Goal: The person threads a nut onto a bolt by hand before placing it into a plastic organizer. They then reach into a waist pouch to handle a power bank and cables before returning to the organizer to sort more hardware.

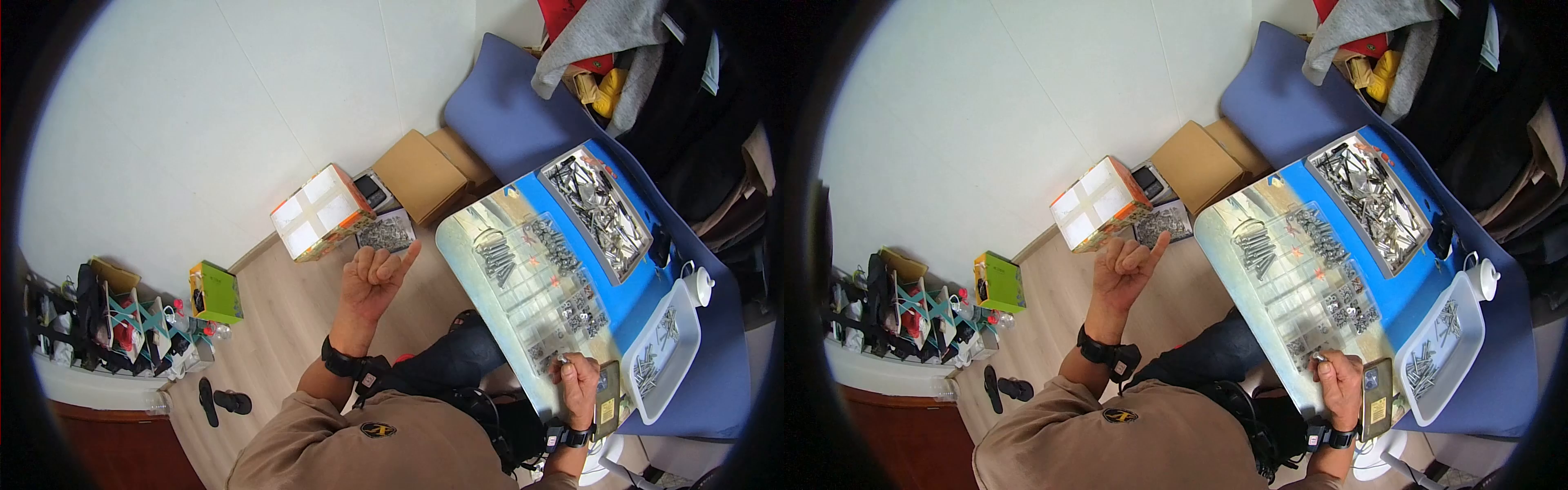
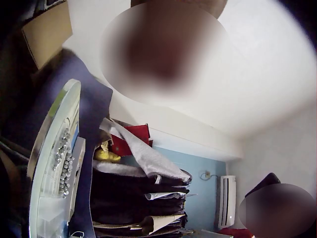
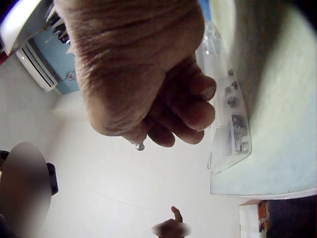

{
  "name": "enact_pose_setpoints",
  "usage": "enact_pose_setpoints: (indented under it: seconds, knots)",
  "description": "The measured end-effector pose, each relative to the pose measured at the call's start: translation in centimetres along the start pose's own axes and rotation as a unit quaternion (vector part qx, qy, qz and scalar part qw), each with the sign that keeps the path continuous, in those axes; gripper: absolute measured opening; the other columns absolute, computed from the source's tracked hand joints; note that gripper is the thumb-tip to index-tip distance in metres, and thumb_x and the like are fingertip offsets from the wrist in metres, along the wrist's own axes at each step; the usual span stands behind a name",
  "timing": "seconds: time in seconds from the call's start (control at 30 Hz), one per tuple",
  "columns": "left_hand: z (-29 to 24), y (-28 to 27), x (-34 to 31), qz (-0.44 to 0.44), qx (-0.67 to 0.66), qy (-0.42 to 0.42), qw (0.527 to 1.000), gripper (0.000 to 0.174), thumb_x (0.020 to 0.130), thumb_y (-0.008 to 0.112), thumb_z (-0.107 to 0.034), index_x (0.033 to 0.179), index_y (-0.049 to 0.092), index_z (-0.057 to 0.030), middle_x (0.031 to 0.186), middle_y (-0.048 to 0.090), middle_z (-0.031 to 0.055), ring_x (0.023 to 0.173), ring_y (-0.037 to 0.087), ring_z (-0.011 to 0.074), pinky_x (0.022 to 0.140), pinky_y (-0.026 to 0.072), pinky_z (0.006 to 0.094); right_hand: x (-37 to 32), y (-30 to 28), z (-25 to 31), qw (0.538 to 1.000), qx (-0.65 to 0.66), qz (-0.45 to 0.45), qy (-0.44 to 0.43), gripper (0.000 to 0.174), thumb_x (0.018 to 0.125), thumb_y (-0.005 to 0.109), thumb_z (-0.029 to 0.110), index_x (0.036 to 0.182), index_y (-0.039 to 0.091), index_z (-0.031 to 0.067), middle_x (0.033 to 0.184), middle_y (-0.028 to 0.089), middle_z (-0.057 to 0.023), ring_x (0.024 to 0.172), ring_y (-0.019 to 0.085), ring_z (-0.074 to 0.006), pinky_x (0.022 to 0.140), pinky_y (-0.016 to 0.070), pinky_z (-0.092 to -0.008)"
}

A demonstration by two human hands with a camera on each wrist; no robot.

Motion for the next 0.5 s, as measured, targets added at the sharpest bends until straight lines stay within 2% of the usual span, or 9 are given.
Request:
enact_pose_setpoints:
  seconds: [0.13, 0.2, 0.23, 0.3, 0.33, 0.4, 0.5]
  knots:
    - [0.0, -0.1, 0.1, 0.014, -0.006, -0.002, 1.000, 0.036, 0.073, 0.049, 0.003, 0.046, 0.032, -0.0112, 0.049, 0.032, 0.0022, 0.055, 0.038, 0.0178, 0.123, 0.0256, 0.0492, 0.1, 0.1, 0.1, 1.000, 0.002, 0.014, -0.006, 0.040, 0.101, 0.054, 0.038, 0.090, 0.067, 0.0017, 0.070, 0.068, -0.0067, 0.057, 0.063, -0.0190, 0.058, 0.0478, -0.0328]
    - [-0.4, -1.5, 0.1, -0.044, 0.026, 0.020, 0.999, 0.039, 0.079, 0.048, 0.005, 0.047, 0.032, -0.0119, 0.049, 0.034, 0.0028, 0.065, 0.054, 0.0207, 0.122, 0.0272, 0.0508, 0.3, 0.0, 0.4, 1.000, 0.015, 0.009, -0.010, 0.039, 0.101, 0.054, 0.037, 0.091, 0.067, 0.0017, 0.069, 0.067, -0.0065, 0.056, 0.063, -0.0186, 0.058, 0.0481, -0.0322]
    - [-0.4, -1.5, 0.1, -0.044, 0.025, 0.019, 0.999, 0.039, 0.079, 0.048, 0.005, 0.047, 0.032, -0.0119, 0.049, 0.034, 0.0028, 0.065, 0.054, 0.0207, 0.122, 0.0272, 0.0508, 0.3, 0.0, 0.4, 1.000, 0.014, 0.008, -0.010, 0.039, 0.101, 0.054, 0.037, 0.091, 0.067, 0.0017, 0.069, 0.067, -0.0065, 0.056, 0.063, -0.0186, 0.058, 0.0481, -0.0322]
    - [-0.7, -1.9, -0.1, -0.071, 0.049, 0.040, 0.995, 0.041, 0.084, 0.046, 0.006, 0.049, 0.033, -0.0116, 0.050, 0.038, 0.0041, 0.087, 0.067, 0.0270, 0.121, 0.0300, 0.0530, 0.1, -0.1, 0.0, 1.000, 0.014, 0.002, -0.003, 0.039, 0.101, 0.054, 0.037, 0.090, 0.067, 0.0020, 0.069, 0.067, -0.0061, 0.056, 0.063, -0.0179, 0.058, 0.0481, -0.0315]
    - [-0.8, -2.2, -0.2, -0.073, 0.049, 0.041, 0.995, 0.041, 0.084, 0.046, 0.006, 0.049, 0.033, -0.0116, 0.050, 0.038, 0.0041, 0.087, 0.067, 0.0270, 0.121, 0.0300, 0.0530, 0.1, -0.1, 0.1, 1.000, 0.014, 0.004, -0.003, 0.039, 0.101, 0.054, 0.037, 0.090, 0.067, 0.0020, 0.069, 0.067, -0.0061, 0.056, 0.063, -0.0179, 0.058, 0.0481, -0.0315]
    - [-1.1, -2.7, -0.1, -0.057, 0.063, 0.039, 0.996, 0.040, 0.084, 0.046, 0.008, 0.050, 0.035, -0.0104, 0.051, 0.041, 0.0052, 0.104, 0.068, 0.0330, 0.119, 0.0324, 0.0546, 0.2, 0.0, 0.3, 1.000, 0.014, 0.009, -0.004, 0.039, 0.102, 0.054, 0.037, 0.090, 0.067, 0.0023, 0.068, 0.067, -0.0058, 0.056, 0.062, -0.0172, 0.058, 0.0479, -0.0310]
    - [-1.2, -3.0, -0.1, -0.061, 0.048, 0.045, 0.996, 0.040, 0.084, 0.046, 0.009, 0.050, 0.036, -0.0102, 0.051, 0.042, 0.0057, 0.101, 0.068, 0.0337, 0.119, 0.0328, 0.0546, 0.2, 0.1, 0.0, 0.999, 0.025, 0.009, -0.023, 0.041, 0.101, 0.055, 0.041, 0.091, 0.063, 0.0029, 0.067, 0.066, -0.0079, 0.052, 0.060, -0.0159, 0.052, 0.0465, -0.0292]
Point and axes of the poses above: each hand's wrist, its own x-axis towards the middle knuckle, its own y-axis out of the palm, z = x × y, the point moved 9 cm from there along x, towards the middle knuckle
